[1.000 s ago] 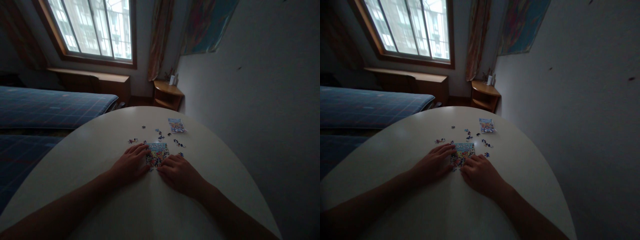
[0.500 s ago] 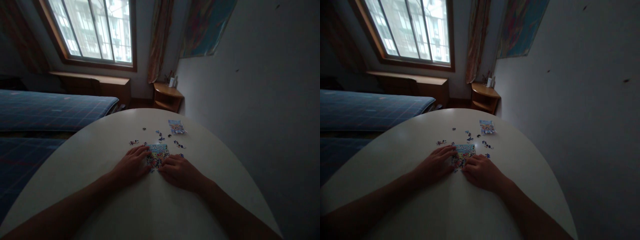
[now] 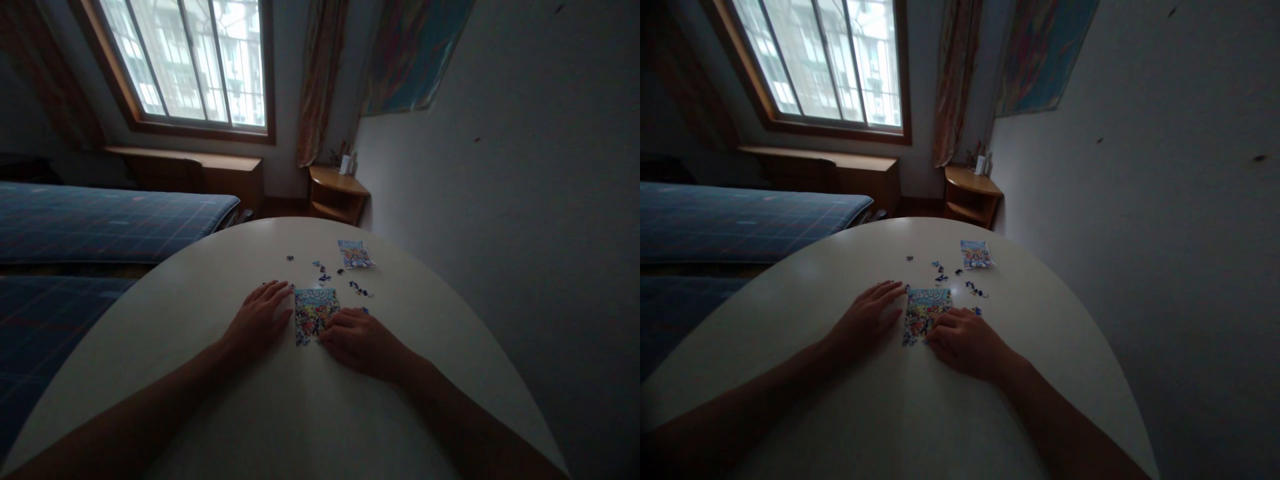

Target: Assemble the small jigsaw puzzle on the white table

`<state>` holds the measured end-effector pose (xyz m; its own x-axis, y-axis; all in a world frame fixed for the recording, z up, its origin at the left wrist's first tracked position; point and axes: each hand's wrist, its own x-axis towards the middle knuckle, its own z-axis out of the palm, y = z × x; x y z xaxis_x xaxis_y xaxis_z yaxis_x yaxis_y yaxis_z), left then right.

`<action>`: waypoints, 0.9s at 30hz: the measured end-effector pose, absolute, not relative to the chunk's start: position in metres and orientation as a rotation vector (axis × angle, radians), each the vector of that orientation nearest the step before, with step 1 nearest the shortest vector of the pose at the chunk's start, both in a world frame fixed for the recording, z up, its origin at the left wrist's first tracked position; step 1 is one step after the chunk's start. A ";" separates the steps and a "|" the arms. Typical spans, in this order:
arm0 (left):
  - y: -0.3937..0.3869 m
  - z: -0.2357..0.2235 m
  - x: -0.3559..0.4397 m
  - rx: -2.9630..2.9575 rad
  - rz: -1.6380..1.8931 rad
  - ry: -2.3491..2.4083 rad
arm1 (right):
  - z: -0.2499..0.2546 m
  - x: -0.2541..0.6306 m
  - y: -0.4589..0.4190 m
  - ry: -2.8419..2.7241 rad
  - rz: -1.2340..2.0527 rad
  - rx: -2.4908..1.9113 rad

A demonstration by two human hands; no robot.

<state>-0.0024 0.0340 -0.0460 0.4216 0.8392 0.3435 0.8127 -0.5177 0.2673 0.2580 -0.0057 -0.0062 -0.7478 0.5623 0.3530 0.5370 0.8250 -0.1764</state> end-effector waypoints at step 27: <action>0.171 -0.008 0.027 2.272 0.302 1.959 | -0.010 0.281 0.014 -2.247 0.229 -1.256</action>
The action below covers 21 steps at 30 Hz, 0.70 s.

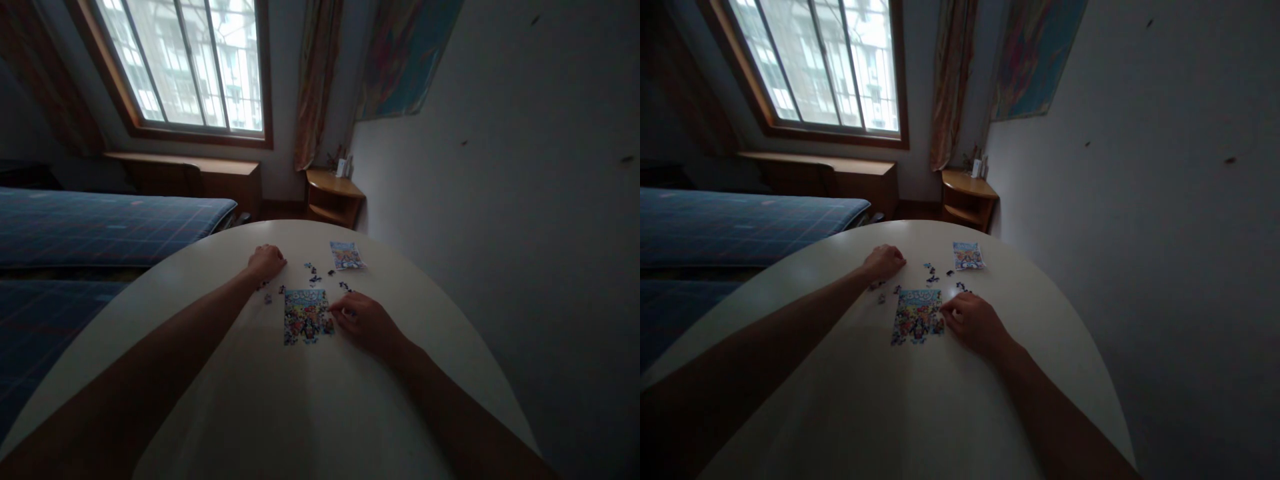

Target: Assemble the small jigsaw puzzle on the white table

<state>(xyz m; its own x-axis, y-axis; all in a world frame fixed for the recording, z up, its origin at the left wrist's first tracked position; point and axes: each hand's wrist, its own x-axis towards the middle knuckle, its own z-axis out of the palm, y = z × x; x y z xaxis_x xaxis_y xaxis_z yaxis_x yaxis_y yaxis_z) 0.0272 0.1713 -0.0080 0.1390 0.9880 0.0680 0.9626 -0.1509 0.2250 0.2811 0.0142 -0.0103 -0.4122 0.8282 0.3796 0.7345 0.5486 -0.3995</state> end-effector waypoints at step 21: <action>0.188 -0.006 0.024 2.302 0.180 1.726 | -0.015 0.282 0.016 -2.267 0.225 -1.262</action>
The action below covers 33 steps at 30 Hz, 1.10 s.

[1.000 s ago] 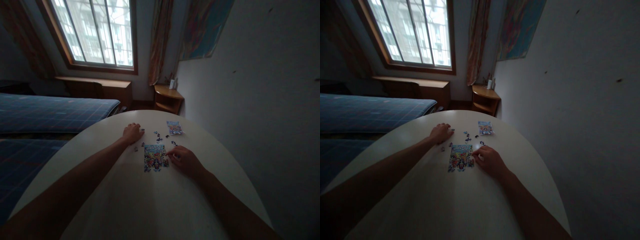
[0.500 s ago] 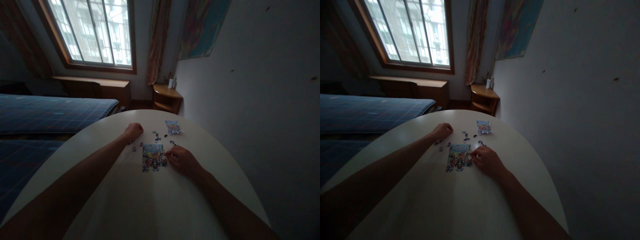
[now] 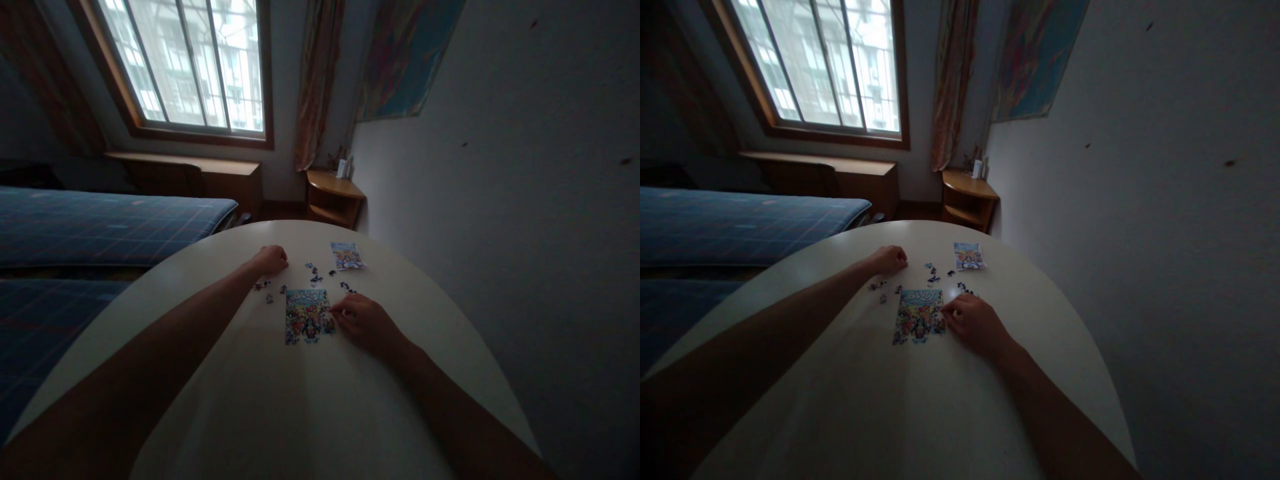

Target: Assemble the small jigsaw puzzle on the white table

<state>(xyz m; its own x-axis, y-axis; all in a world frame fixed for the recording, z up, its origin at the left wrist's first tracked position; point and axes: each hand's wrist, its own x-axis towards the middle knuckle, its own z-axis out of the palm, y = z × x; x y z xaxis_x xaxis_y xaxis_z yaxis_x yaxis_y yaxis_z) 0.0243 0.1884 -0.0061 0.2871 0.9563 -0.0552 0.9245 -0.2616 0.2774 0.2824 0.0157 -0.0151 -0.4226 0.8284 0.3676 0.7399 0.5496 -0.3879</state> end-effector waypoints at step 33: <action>0.014 -0.024 0.050 2.121 1.045 1.170 | 0.000 0.255 -0.004 -1.850 0.756 -1.278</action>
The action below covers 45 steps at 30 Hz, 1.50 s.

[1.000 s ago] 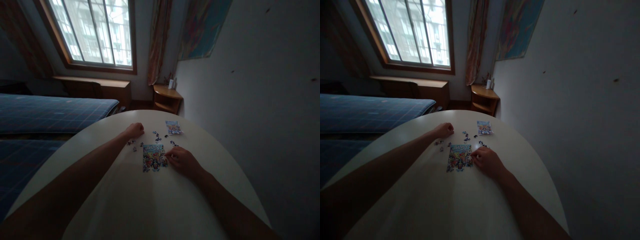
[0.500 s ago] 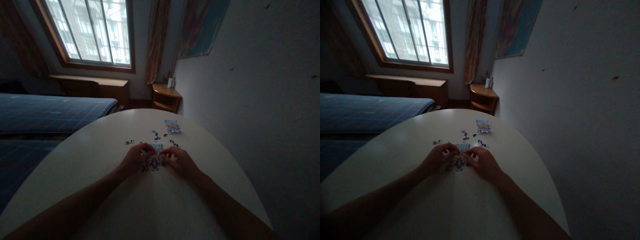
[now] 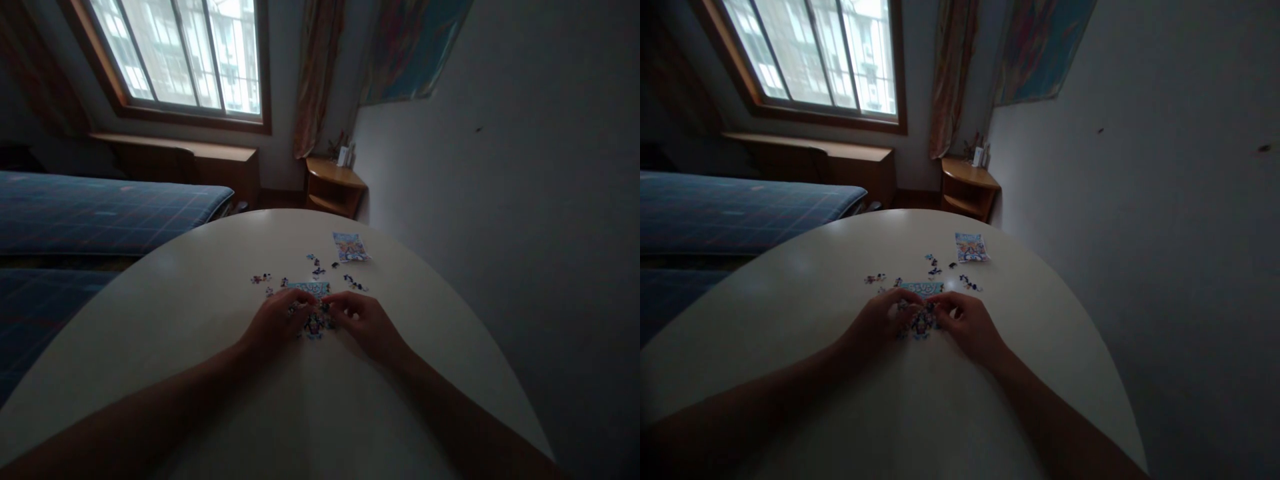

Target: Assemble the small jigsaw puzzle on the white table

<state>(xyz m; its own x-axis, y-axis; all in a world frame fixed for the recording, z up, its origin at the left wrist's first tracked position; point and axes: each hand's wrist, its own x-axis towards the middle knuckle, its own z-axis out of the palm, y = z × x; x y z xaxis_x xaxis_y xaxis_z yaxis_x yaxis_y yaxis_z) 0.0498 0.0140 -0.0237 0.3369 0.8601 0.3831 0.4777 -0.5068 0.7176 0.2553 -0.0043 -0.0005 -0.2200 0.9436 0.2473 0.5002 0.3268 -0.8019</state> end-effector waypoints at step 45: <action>0.003 -0.029 0.048 2.680 0.726 0.971 | -0.002 0.279 0.002 -2.409 0.126 -1.344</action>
